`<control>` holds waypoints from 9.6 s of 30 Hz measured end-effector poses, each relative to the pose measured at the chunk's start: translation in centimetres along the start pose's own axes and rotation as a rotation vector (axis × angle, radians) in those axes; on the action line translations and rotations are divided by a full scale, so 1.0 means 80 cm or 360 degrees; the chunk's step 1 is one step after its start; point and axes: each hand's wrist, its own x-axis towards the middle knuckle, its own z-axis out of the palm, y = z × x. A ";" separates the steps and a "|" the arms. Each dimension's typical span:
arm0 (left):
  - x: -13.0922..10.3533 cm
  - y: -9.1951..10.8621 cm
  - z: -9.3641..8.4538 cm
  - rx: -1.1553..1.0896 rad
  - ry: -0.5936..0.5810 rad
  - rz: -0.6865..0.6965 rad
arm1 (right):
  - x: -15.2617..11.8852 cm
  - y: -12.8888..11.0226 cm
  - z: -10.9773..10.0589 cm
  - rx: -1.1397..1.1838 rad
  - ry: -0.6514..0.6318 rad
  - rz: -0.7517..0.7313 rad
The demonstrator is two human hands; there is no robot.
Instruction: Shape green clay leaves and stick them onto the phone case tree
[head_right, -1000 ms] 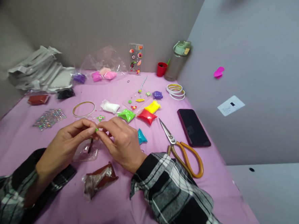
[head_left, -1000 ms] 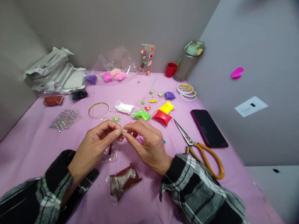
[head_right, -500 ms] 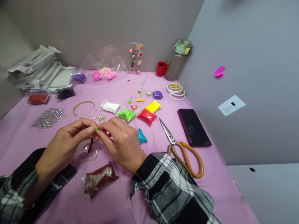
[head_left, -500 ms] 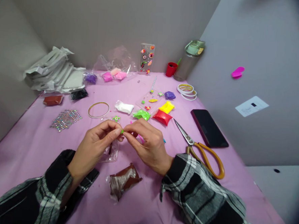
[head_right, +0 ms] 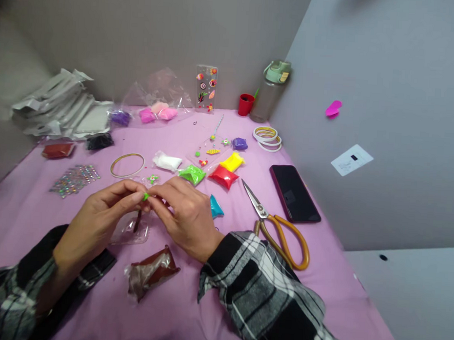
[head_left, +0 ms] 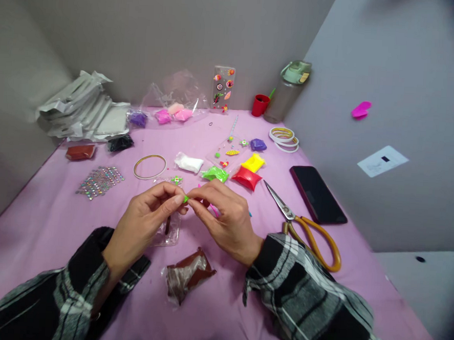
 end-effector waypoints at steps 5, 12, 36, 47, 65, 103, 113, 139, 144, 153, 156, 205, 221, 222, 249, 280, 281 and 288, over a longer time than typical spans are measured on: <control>0.000 0.000 0.001 0.0032 0.0034 0.0024 | 0.001 -0.001 -0.001 0.0046 -0.0070 0.0085; 0.001 0.001 0.003 0.0057 0.0000 0.0064 | 0.003 -0.002 -0.002 0.0157 -0.0062 0.0184; 0.000 0.000 0.000 0.0107 -0.0061 0.0014 | 0.006 -0.004 -0.002 0.0342 -0.0096 0.0368; 0.000 -0.001 -0.001 0.0075 -0.0062 0.0046 | 0.006 -0.006 -0.002 0.0397 -0.0091 0.0429; 0.000 -0.001 -0.002 0.0071 -0.0059 0.0074 | 0.007 -0.003 -0.002 0.0438 -0.0107 0.0442; 0.000 0.002 -0.001 0.0108 -0.0026 0.0023 | 0.012 -0.004 -0.005 0.0742 -0.0253 0.0671; 0.000 0.002 -0.002 0.0110 -0.0056 0.0052 | 0.013 -0.004 -0.005 0.0714 -0.0299 0.0685; -0.001 0.001 -0.003 0.0043 -0.0005 0.0085 | 0.015 -0.005 -0.007 0.0943 -0.0189 0.0835; -0.002 0.002 -0.004 0.0137 -0.0011 0.0077 | 0.016 -0.006 -0.007 0.0938 -0.0180 0.0819; 0.000 0.002 -0.002 0.0107 0.0024 0.0080 | 0.016 -0.005 -0.006 0.0907 -0.0179 0.0816; 0.001 0.000 -0.002 0.0087 0.0030 0.0093 | 0.016 -0.005 -0.007 0.0906 -0.0169 0.0833; -0.003 0.000 -0.002 0.0814 0.0286 0.0896 | 0.014 0.001 -0.007 0.1064 -0.0252 0.0892; -0.004 0.002 0.000 0.0846 0.0301 0.0891 | 0.015 0.000 -0.007 0.1070 -0.0250 0.0896; -0.004 0.002 0.000 0.0849 0.0296 0.0891 | 0.015 0.000 -0.007 0.1069 -0.0252 0.0891; -0.002 0.002 0.000 0.0814 0.0287 0.0830 | 0.014 0.001 -0.007 0.1014 -0.0253 0.0876; 0.001 0.008 -0.003 0.0536 0.0104 0.0212 | 0.014 0.001 -0.005 0.0993 -0.0194 0.0841; 0.001 0.009 -0.002 0.0529 0.0093 0.0182 | 0.014 0.001 -0.005 0.0980 -0.0196 0.0836; 0.000 0.009 -0.002 0.0492 -0.0018 0.0091 | 0.013 0.000 -0.006 0.0945 -0.0217 0.0815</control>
